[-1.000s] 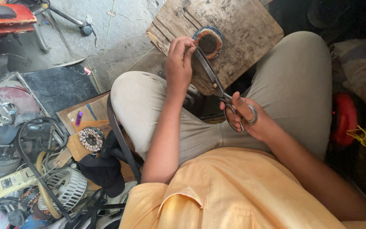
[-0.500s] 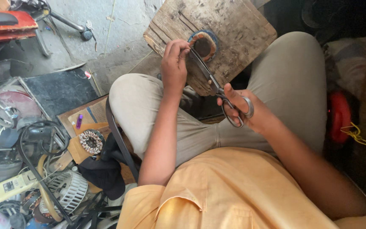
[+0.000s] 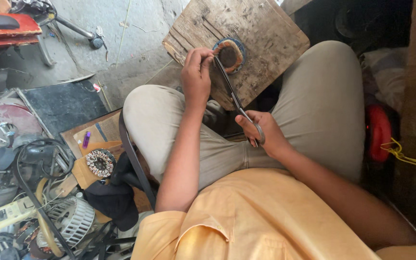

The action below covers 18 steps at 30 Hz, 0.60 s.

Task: The person uses shears to trim copper wire on a small circular electrical component placed on a wooden board. The person then uses hands to adjust and wind the wire around the component.

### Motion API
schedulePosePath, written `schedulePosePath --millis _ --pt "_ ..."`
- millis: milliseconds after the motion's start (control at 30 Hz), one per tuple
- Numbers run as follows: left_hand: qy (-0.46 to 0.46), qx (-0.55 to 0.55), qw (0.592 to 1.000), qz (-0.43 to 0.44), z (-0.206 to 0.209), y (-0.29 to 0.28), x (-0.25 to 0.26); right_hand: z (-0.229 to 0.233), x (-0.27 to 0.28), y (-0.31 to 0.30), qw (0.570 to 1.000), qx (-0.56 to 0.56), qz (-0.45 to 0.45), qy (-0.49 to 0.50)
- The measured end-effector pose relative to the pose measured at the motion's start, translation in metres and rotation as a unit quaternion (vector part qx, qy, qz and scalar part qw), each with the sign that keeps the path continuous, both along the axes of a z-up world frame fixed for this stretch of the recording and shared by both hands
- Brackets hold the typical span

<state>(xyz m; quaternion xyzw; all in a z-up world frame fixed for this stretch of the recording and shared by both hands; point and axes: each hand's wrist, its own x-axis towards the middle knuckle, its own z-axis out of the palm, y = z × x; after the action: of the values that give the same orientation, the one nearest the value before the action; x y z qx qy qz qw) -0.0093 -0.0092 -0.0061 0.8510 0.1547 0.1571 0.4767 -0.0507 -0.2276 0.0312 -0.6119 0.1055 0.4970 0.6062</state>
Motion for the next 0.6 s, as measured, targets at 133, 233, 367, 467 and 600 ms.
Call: schedulePosePath --millis 133,233,367,467,600 --pt "0.017 -0.017 1.0 0.018 -0.001 -0.001 -0.003 -0.003 -0.002 -0.001 1.0 -0.031 0.0 0.004" --pt "0.017 -0.026 0.999 0.022 -0.006 -0.001 -0.006 -0.009 -0.006 -0.001 0.991 -0.067 0.042 -0.109" --pt "0.03 -0.049 0.998 0.035 -0.014 0.001 -0.007 -0.012 -0.008 -0.004 0.877 -0.201 0.145 -0.412" --pt "0.018 -0.027 0.999 0.031 -0.02 0.002 -0.008 -0.007 -0.004 -0.006 0.783 -0.309 0.215 -0.495" --pt "0.05 -0.033 0.997 0.05 -0.021 0.002 -0.007 0.004 0.007 -0.009 0.746 -0.348 0.235 -0.517"
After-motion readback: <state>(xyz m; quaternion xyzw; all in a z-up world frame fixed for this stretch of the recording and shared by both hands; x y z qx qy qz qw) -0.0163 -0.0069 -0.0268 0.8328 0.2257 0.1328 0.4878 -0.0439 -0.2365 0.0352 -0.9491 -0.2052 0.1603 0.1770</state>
